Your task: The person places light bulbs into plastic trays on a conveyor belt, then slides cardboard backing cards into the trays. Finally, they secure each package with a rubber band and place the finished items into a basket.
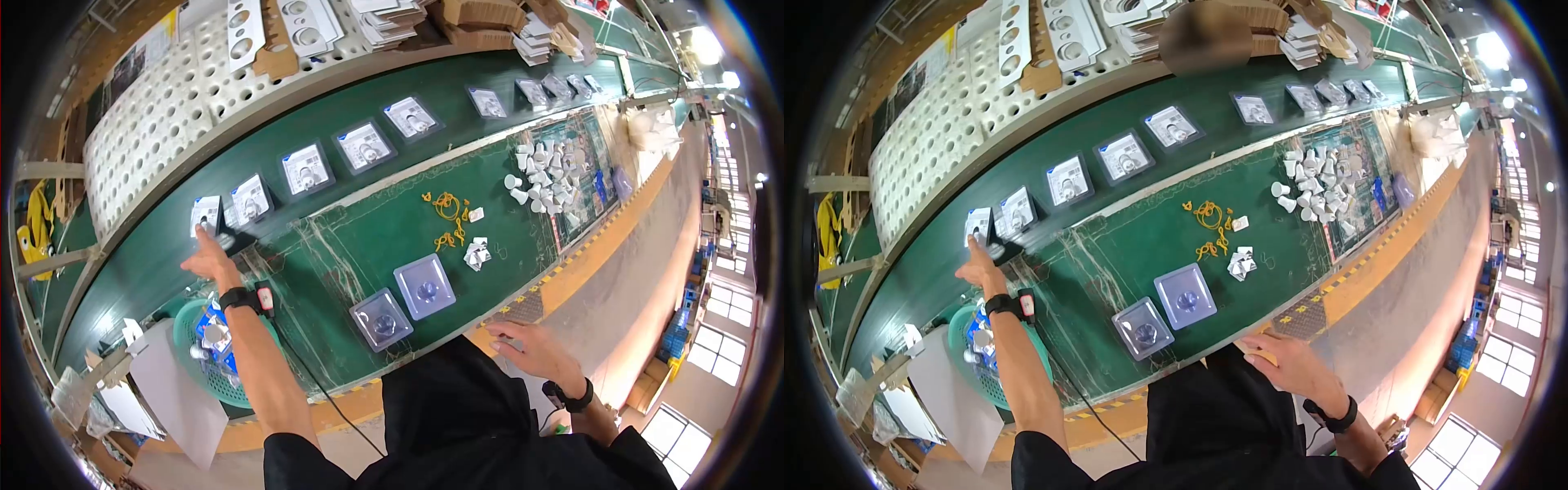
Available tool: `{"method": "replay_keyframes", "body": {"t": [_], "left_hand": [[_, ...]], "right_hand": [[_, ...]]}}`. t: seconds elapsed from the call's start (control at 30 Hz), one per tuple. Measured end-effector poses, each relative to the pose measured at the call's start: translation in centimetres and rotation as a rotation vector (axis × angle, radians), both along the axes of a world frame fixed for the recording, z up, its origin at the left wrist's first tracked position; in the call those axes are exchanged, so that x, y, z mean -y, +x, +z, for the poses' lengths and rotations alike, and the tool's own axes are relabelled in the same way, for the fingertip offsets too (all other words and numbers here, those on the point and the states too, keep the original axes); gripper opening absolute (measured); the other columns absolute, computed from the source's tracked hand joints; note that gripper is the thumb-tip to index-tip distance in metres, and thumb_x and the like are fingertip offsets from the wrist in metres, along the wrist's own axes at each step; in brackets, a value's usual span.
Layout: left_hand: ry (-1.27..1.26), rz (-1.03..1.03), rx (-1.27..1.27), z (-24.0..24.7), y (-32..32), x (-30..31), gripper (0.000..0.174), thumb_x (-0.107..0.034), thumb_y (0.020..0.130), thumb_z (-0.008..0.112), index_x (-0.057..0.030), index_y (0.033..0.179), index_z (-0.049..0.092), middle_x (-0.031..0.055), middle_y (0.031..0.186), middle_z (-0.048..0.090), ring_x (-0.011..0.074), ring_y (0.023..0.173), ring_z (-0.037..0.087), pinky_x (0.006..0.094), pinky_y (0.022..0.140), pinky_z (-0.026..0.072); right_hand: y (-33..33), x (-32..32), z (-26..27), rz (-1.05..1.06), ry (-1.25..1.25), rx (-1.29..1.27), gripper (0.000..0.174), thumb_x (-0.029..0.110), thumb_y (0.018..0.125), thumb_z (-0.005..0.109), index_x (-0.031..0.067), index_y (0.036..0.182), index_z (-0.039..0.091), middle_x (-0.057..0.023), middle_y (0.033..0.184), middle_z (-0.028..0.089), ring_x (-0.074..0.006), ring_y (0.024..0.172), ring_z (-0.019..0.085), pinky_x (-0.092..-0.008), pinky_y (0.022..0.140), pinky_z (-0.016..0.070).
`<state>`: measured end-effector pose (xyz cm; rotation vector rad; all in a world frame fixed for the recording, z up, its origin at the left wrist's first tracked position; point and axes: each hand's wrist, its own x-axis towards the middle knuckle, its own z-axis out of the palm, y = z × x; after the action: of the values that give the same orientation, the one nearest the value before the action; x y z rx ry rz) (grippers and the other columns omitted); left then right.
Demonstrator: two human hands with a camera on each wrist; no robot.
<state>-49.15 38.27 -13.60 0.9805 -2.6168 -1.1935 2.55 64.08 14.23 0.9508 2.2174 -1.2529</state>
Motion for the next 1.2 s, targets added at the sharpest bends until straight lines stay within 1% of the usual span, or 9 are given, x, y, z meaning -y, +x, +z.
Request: {"method": "replay_keyframes", "body": {"t": [0.07,0.1,0.17,0.27,0.47,0.63,1.0,1.13,1.2], "left_hand": [[0.34,-0.026,-0.041,0.0,-0.1,0.2,0.092,-0.036,0.083,0.087,0.0087,0.143,0.034,0.0279,0.12,0.063,0.0345,0.105,0.07,0.0458,0.076,0.0619],[0.547,0.044,-0.149,-0.4,-0.3,-0.4,0.087,-0.018,0.087,0.083,0.0011,0.152,0.029,0.0245,0.121,0.061,0.0326,0.1,0.069,0.0429,0.072,0.0654],[0.786,0.021,-0.205,-4.8,-0.9,1.1,0.087,-0.008,0.088,0.079,-0.001,0.156,0.026,0.0245,0.123,0.06,0.0357,0.098,0.069,0.0484,0.074,0.0664],[0.821,0.03,-0.194,-0.6,-0.1,0.5,0.09,0.006,0.089,0.072,-0.0065,0.161,0.019,0.0229,0.126,0.058,0.0392,0.099,0.067,0.0555,0.072,0.0663],[0.997,-0.175,-0.261,12.4,11.1,-4.0,0.073,-0.011,0.098,0.066,0.0005,0.157,0.024,0.0206,0.132,0.058,0.0314,0.117,0.063,0.0493,0.092,0.0612],[1.154,-0.363,-0.091,24.6,26.0,-9.4,0.064,-0.014,0.101,0.065,-0.0024,0.154,0.033,0.0145,0.134,0.059,0.0255,0.116,0.064,0.0438,0.088,0.0598],[1.256,-0.493,-0.253,33.9,47.9,-14.8,0.065,-0.002,0.098,0.065,-0.0022,0.155,0.033,0.0155,0.128,0.061,0.0224,0.116,0.064,0.0354,0.095,0.0564],[1.278,-0.521,-0.287,35.7,54.0,-16.6,0.062,0.005,0.094,0.068,-0.0046,0.147,0.037,0.0156,0.129,0.06,0.024,0.118,0.063,0.0366,0.1,0.0539],[1.22,-0.569,-0.338,36.9,56.0,-17.5,0.062,0.005,0.091,0.072,-0.0049,0.141,0.038,0.0149,0.13,0.059,0.0232,0.117,0.062,0.0331,0.096,0.054]], "right_hand": [[-0.1,0.0,-0.3,0.001,0.014,0.006,0.034,0.019,0.096,0.069,0.004,0.126,0.067,-0.0191,0.113,0.072,-0.0387,0.102,0.07,-0.0434,0.085,0.0564],[-0.1,0.2,-0.4,-0.006,0.023,0.005,0.033,0.02,0.096,0.069,0.0037,0.125,0.068,-0.0193,0.113,0.072,-0.0388,0.102,0.07,-0.0436,0.086,0.0564],[0.1,0.4,-0.4,-0.056,0.04,-0.02,0.032,0.018,0.096,0.07,0.0034,0.124,0.068,-0.019,0.111,0.073,-0.039,0.101,0.07,-0.0432,0.085,0.0563],[-1.0,0.5,-1.6,-0.118,0.014,-0.097,0.03,0.016,0.095,0.07,0.0029,0.123,0.069,-0.0185,0.108,0.073,-0.0387,0.101,0.07,-0.0426,0.085,0.0564],[-5.8,0.1,1.3,-0.077,0.086,-0.271,0.035,0.011,0.094,0.072,0.0039,0.127,0.068,-0.0165,0.112,0.072,-0.0364,0.101,0.071,-0.04,0.086,0.057],[-9.3,0.6,6.8,-0.12,0.262,-0.637,0.05,0.006,0.088,0.079,0.0035,0.136,0.063,-0.0176,0.122,0.069,-0.0366,0.103,0.071,-0.0384,0.085,0.0585],[2.4,-3.3,10.8,0.012,0.33,-1.124,0.044,0.0,0.088,0.077,0.0019,0.131,0.066,-0.0177,0.112,0.072,-0.0314,0.089,0.073,-0.0358,0.075,0.0596],[8.3,-5.9,12.2,-0.111,-0.152,-1.096,0.031,0.0,0.094,0.072,0.001,0.125,0.067,-0.0118,0.112,0.072,-0.0207,0.091,0.072,-0.0311,0.083,0.0577],[10.4,-6.9,13.4,-0.142,-0.136,-1.026,0.026,0.001,0.096,0.067,0.0006,0.122,0.066,-0.0097,0.111,0.071,-0.0168,0.094,0.071,-0.0305,0.087,0.057]]}}
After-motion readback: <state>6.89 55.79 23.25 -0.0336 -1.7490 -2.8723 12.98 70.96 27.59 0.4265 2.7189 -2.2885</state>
